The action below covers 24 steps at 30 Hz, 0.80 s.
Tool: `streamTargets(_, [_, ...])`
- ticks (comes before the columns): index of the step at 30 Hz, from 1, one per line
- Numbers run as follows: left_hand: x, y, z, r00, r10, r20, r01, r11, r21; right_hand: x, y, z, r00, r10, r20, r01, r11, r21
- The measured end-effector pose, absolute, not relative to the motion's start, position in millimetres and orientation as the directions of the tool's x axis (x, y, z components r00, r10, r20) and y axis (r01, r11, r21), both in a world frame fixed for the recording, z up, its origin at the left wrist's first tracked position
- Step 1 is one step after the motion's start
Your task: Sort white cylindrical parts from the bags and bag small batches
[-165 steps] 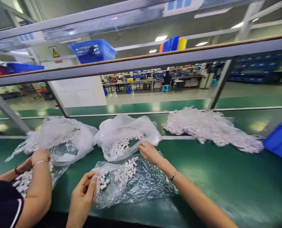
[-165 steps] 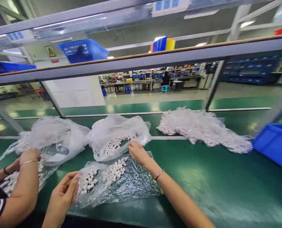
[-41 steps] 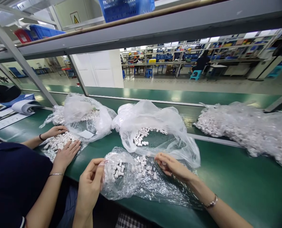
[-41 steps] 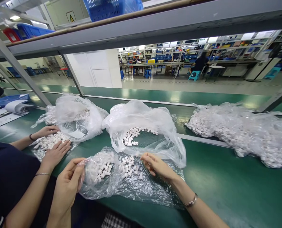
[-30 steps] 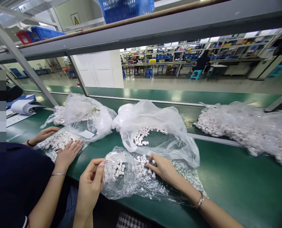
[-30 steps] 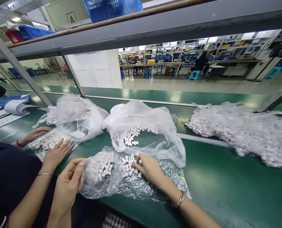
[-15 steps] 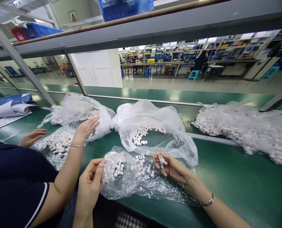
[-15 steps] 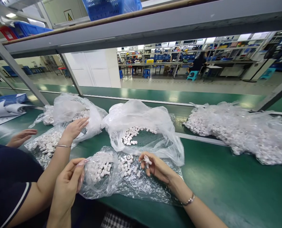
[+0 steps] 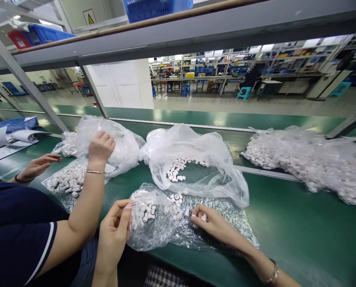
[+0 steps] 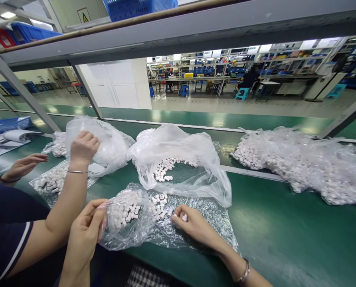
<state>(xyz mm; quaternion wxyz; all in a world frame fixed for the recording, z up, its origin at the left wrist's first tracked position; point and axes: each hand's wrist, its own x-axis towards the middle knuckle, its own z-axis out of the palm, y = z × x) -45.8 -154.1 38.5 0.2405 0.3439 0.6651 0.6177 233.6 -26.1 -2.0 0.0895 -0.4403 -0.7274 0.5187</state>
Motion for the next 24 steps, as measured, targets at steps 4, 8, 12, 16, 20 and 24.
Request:
streamTargets(4, [-48,-155,39,-0.62,0.77,0.151,0.199,-0.032,0.98,238,-11,11,-0.695,0.61,-0.38,0.103,-0.439,-0.892])
streamTargets(8, [-48,-155,40,-0.615,0.769,0.177,0.214,-0.053,0.975,230,-7,10,-0.646,0.673,-0.36,0.306,-0.205,-0.93])
streamTargets(12, [-47,-155,43,-0.627,0.761,0.166,0.212,-0.038,0.977,218,-13,-4,-0.665,0.733,-0.143,0.626,0.443,-0.642])
streamTargets(16, [-44,-155,47,-0.631,0.754,0.184,0.218,-0.056,0.974,216,-14,-12,-0.732,0.653,-0.196,0.675,0.654,-0.341])
streamTargets(20, [-42,-155,52,-0.609,0.765,0.212,0.239,-0.078,0.968,220,-19,31,-0.634,0.751,-0.185,0.74,0.518,-0.429])
streamTargets(24, [-28,-149,59,-0.57,0.799,0.193,0.223,-0.076,0.972,197,-41,89,-0.736,0.677,-0.002,0.514,0.557,-0.652])
